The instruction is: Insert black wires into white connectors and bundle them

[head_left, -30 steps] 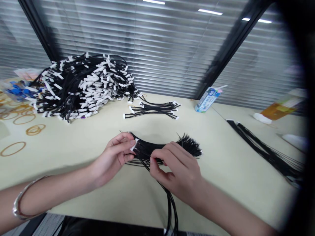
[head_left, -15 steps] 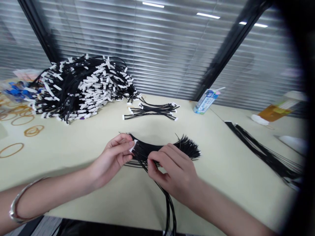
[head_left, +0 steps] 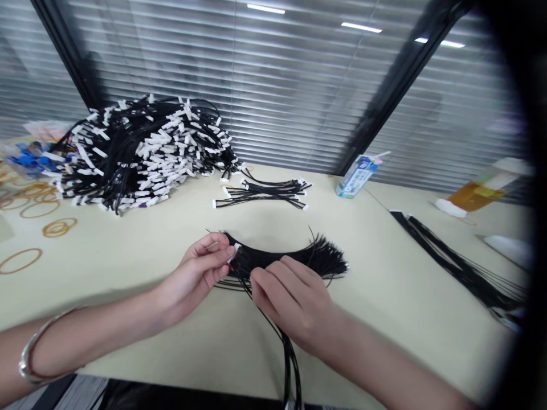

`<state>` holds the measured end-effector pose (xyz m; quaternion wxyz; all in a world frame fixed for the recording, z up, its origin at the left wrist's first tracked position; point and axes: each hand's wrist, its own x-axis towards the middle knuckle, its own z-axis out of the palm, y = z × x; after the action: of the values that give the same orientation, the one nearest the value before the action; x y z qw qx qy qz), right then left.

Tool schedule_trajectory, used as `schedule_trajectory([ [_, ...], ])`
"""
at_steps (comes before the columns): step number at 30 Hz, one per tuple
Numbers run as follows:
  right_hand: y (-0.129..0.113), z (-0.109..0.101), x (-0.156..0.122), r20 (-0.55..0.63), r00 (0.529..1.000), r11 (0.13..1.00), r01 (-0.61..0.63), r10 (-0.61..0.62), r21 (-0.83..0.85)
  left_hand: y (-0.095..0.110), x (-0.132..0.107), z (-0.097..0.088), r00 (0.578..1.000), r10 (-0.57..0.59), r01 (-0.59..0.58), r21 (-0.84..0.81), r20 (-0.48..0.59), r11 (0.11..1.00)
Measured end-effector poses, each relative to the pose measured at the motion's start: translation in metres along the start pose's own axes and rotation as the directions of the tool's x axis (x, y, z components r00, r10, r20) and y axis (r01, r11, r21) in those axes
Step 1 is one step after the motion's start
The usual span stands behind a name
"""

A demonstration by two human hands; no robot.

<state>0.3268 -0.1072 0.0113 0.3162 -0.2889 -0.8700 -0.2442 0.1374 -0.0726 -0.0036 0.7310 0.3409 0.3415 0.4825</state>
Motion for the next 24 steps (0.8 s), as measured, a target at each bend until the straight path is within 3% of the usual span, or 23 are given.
schedule_trajectory([
  [6,-0.002,0.002,0.002,0.028,1.0,1.0,0.014,-0.014,-0.015,0.0,0.0,0.002,1.0,-0.009,0.009,0.002,-0.004,1.0],
  [13,0.0,0.0,0.005,-0.034,0.989,0.986,-0.139,0.143,0.087,0.006,0.002,0.002,0.999,0.033,-0.034,-0.068,-0.022,0.997],
  [16,0.0,-0.001,0.005,-0.024,0.988,0.984,-0.148,0.151,0.104,0.013,0.006,0.0,0.997,0.057,-0.061,-0.096,-0.047,0.994],
  [24,-0.004,0.0,0.005,0.001,0.993,0.991,-0.114,0.114,0.07,0.054,0.023,-0.011,0.943,0.296,-0.307,-0.051,-0.15,0.95],
])
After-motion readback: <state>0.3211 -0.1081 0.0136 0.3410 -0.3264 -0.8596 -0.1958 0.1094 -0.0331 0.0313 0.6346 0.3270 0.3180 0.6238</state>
